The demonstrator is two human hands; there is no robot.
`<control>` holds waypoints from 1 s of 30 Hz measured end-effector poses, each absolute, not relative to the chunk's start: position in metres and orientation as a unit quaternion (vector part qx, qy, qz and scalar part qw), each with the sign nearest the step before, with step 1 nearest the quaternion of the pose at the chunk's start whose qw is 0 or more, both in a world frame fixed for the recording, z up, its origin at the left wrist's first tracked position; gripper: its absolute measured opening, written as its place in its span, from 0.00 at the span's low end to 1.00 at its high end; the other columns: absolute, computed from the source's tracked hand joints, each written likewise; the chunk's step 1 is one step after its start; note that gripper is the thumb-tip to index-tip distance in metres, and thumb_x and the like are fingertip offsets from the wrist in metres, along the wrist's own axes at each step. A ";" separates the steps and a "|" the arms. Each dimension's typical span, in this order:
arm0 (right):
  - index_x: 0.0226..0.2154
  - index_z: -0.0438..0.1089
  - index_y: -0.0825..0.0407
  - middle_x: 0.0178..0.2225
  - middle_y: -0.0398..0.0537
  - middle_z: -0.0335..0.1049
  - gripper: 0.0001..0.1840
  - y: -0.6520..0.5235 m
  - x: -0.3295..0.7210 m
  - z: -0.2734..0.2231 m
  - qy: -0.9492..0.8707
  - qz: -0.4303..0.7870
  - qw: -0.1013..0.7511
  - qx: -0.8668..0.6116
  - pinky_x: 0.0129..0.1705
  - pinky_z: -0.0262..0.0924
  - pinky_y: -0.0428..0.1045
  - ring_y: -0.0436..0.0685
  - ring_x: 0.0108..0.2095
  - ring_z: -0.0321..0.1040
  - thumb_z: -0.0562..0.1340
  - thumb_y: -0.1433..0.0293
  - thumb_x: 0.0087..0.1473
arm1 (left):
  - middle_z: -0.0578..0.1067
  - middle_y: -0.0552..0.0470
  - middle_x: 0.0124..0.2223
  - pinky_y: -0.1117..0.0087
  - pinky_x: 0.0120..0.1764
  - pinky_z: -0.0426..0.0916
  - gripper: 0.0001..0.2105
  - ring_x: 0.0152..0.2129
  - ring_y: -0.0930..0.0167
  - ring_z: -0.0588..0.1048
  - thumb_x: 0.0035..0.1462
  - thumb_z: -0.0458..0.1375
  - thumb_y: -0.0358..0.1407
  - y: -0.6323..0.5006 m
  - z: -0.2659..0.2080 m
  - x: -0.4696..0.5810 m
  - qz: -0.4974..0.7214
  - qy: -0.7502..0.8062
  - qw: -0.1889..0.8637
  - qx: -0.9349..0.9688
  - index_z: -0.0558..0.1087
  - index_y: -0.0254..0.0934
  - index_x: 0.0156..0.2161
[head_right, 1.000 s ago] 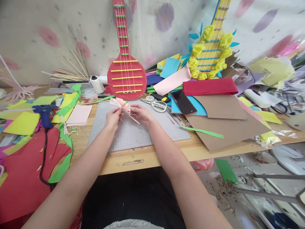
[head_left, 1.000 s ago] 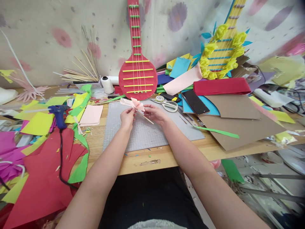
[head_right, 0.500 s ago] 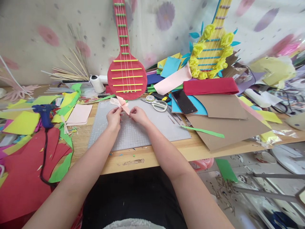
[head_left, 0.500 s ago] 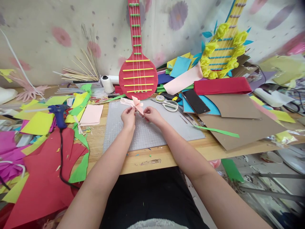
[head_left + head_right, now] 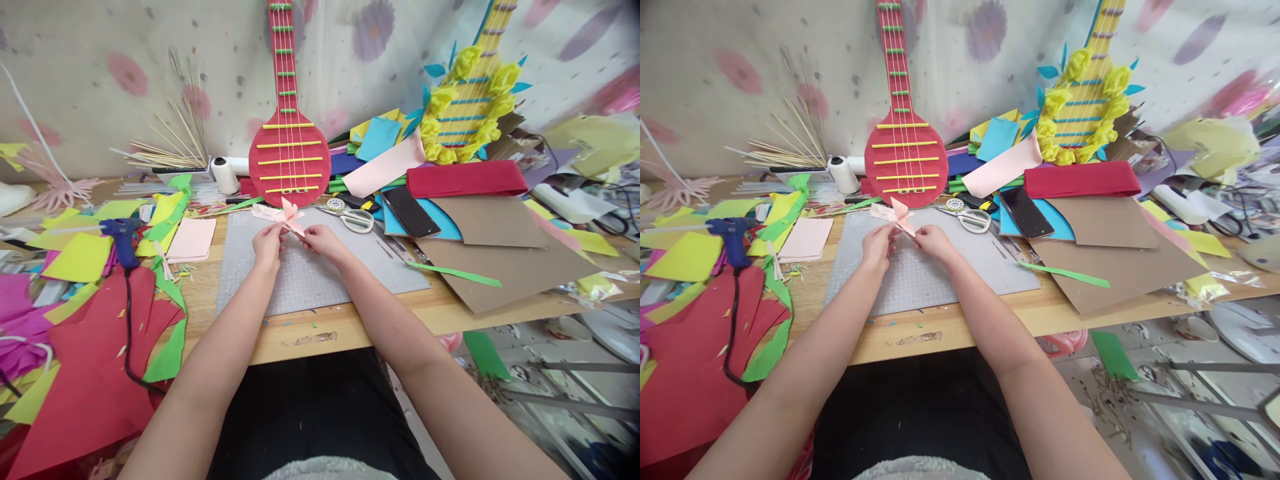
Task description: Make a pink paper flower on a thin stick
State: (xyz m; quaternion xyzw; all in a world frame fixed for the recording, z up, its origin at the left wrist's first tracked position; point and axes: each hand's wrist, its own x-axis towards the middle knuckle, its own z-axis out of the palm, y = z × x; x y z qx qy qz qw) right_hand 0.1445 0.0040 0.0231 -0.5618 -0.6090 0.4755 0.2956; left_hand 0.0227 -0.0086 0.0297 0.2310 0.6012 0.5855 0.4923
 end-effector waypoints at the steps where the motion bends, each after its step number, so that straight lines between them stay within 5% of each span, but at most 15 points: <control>1: 0.19 0.60 0.54 0.14 0.38 0.59 0.09 0.003 0.144 0.024 -0.610 0.474 0.291 -0.564 0.19 0.43 0.43 0.43 0.15 0.49 0.54 0.73 0.48 | 0.76 0.50 0.29 0.79 0.19 0.54 0.08 0.17 0.80 0.65 0.45 0.60 0.36 -0.009 0.030 0.023 0.586 0.601 0.492 0.231 0.74 0.33 0.30; 5: 0.21 0.60 0.54 0.16 0.37 0.60 0.08 0.000 0.142 0.028 -0.615 0.473 0.289 -0.560 0.20 0.44 0.42 0.43 0.15 0.50 0.53 0.74 0.49 | 0.75 0.52 0.29 0.79 0.19 0.55 0.06 0.17 0.81 0.64 0.45 0.60 0.35 -0.010 0.030 0.024 0.595 0.601 0.478 0.236 0.73 0.33 0.30; 12: 0.20 0.59 0.53 0.15 0.38 0.57 0.20 0.006 0.144 0.020 -0.650 0.435 0.305 -0.543 0.19 0.43 0.42 0.44 0.16 0.51 0.56 0.54 0.51 | 0.73 0.52 0.26 0.76 0.22 0.59 0.06 0.17 0.79 0.65 0.44 0.61 0.35 -0.011 0.027 0.034 0.578 0.592 0.491 0.272 0.73 0.34 0.28; 15: 0.19 0.57 0.53 0.13 0.37 0.53 0.21 0.007 0.148 0.022 -0.606 0.480 0.314 -0.551 0.18 0.42 0.42 0.43 0.14 0.48 0.55 0.56 0.53 | 0.71 0.52 0.24 0.74 0.26 0.61 0.07 0.19 0.76 0.66 0.46 0.59 0.38 -0.010 0.024 0.032 0.572 0.601 0.460 0.315 0.74 0.35 0.27; 21: 0.23 0.60 0.53 0.13 0.34 0.49 0.15 0.001 0.151 0.032 -0.525 0.595 0.334 -0.509 0.15 0.36 0.41 0.41 0.12 0.41 0.55 0.60 0.54 | 0.72 0.49 0.34 0.68 0.46 0.60 0.05 0.40 0.67 0.68 0.41 0.63 0.34 -0.016 0.020 0.023 0.537 0.610 0.191 0.550 0.74 0.39 0.28; 30: 0.21 0.56 0.52 0.11 0.33 0.48 0.18 0.003 0.152 0.028 -0.487 0.648 0.316 -0.493 0.13 0.33 0.40 0.41 0.11 0.38 0.54 0.59 0.55 | 0.72 0.52 0.31 0.71 0.39 0.59 0.01 0.32 0.70 0.70 0.45 0.62 0.32 -0.018 0.015 0.022 0.519 0.622 0.212 0.546 0.73 0.40 0.26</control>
